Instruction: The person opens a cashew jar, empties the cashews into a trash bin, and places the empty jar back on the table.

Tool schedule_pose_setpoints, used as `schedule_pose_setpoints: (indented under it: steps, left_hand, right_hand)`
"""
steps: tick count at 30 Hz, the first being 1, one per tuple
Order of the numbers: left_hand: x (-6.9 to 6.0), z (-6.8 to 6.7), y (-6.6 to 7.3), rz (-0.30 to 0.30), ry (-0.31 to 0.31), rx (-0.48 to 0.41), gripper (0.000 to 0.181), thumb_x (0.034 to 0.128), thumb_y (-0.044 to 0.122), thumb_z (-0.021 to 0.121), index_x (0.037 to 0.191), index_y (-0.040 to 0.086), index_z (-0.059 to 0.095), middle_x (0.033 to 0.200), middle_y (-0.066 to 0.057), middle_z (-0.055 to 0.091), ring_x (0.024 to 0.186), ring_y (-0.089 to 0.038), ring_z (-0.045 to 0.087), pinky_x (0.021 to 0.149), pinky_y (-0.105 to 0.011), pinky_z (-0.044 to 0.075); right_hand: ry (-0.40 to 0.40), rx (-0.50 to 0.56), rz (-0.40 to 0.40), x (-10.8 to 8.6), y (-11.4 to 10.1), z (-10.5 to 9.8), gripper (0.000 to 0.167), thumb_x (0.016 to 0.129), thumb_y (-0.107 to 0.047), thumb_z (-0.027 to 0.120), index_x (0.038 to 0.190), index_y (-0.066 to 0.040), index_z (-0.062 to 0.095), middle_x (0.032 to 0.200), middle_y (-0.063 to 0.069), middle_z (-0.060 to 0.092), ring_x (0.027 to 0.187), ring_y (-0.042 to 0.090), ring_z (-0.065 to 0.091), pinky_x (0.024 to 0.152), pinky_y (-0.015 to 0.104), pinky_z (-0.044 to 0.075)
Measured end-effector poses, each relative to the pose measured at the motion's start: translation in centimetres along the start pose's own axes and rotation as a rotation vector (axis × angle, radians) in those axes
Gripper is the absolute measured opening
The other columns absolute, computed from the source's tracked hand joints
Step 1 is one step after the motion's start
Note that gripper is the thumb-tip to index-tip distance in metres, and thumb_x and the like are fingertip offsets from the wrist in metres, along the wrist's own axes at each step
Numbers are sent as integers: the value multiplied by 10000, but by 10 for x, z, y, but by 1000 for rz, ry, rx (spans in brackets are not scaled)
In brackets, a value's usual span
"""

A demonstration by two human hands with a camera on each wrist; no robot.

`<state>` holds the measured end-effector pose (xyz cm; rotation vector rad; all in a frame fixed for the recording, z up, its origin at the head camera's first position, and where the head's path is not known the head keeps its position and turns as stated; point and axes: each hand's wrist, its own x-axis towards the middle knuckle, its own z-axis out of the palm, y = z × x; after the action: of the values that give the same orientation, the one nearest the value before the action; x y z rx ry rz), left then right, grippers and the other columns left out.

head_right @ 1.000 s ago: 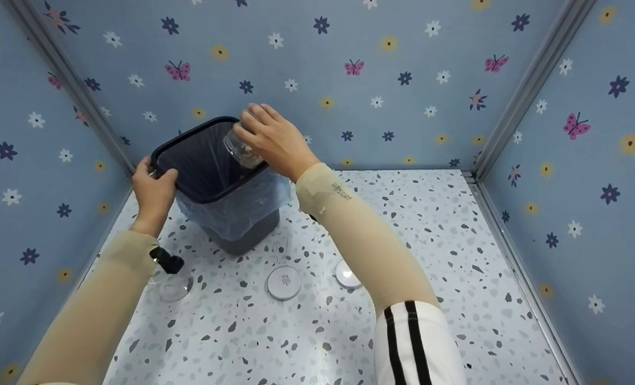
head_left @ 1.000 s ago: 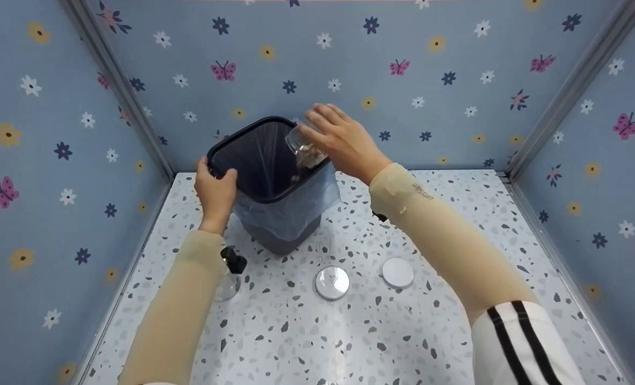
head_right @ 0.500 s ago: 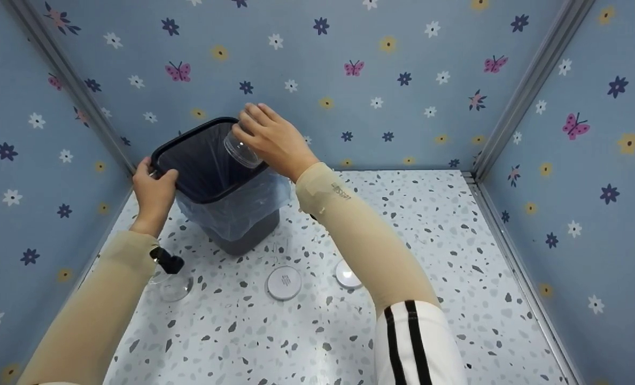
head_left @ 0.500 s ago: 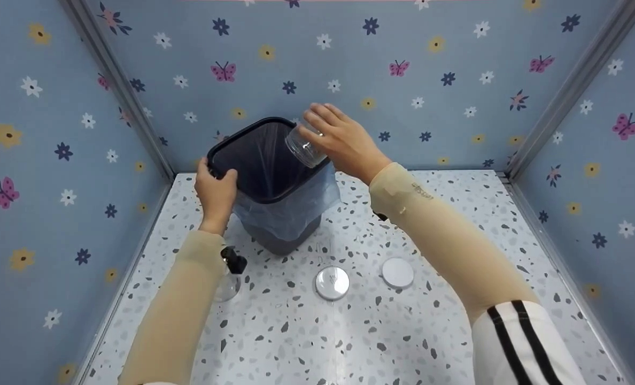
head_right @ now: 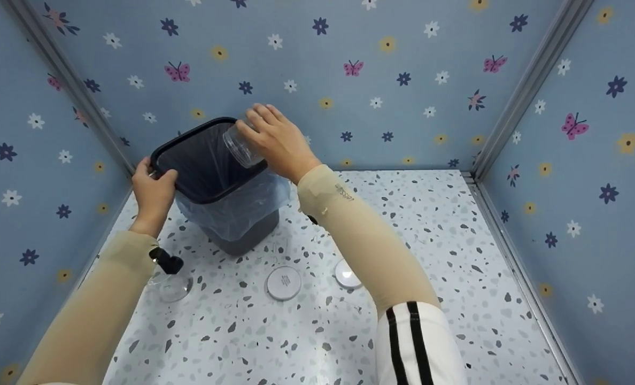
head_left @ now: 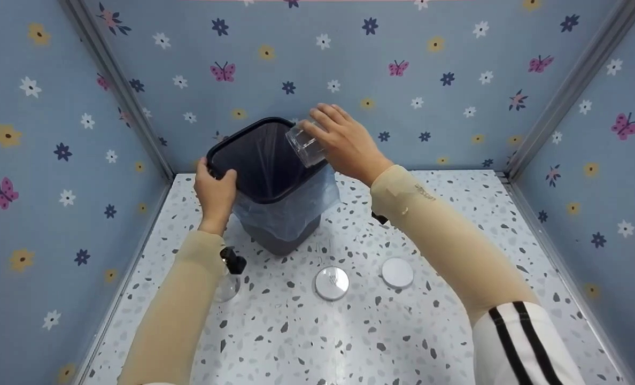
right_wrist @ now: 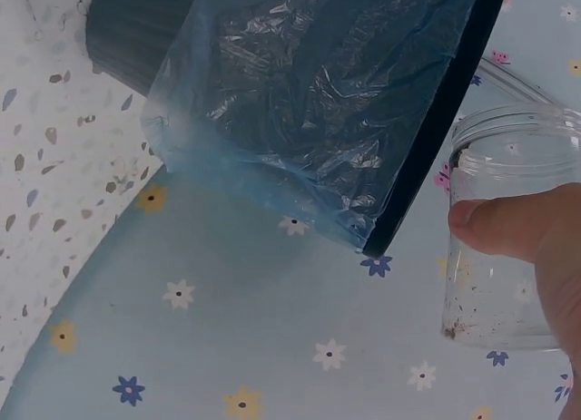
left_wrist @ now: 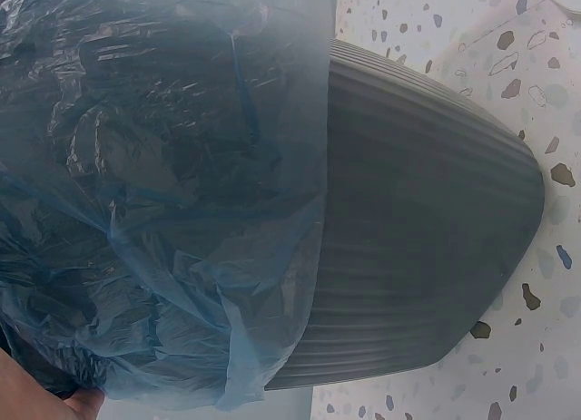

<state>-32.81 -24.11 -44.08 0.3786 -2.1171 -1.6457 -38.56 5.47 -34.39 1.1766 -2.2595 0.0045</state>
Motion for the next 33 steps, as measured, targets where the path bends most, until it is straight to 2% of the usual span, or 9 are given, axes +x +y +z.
schedule_pose_setpoints:
  steps: [6,10,16,25,33]
  left_hand:
    - [2,0,-1,-4,2,0,790,995,163,576,1700,-14,267,1715,-252,389,1591,-360,417,1284,-446,402]
    - [3,1,-2,-6,1,-2,790,995,160,573,1702,-11,266,1720,-245,384,1597,-358,409,1282,-438,405]
    - [1,0,-1,4,-2,-9,787,994,152,565,1701,-15,263,1726,-245,374,1610,-354,390,1293,-442,391]
    - [1,1,-1,18,9,-13,779,989,137,582,1689,-31,282,1694,-270,412,1577,-376,433,1257,-464,424]
    - [1,2,0,5,17,-4,784,987,135,587,1691,-29,284,1700,-262,412,1581,-368,431,1272,-452,414]
  right_hand:
    - [46,71,42,-3,0,3,580,929,62,668,1492,-62,605,1519,222,617,1458,419,541,1299,505,381]
    - [30,87,71,-4,0,3,610,909,14,745,1500,-43,600,1523,226,612,1464,420,533,1304,490,373]
    - [-7,130,144,-5,0,2,742,861,-77,857,1541,-32,565,1562,222,583,1501,410,500,1317,459,351]
    - [8,262,237,-9,0,1,788,858,-131,887,1564,-56,544,1580,194,570,1530,398,469,1329,462,334]
    - [-17,338,314,-12,1,1,866,846,-173,933,1599,-84,513,1631,150,526,1573,365,417,1343,445,304]
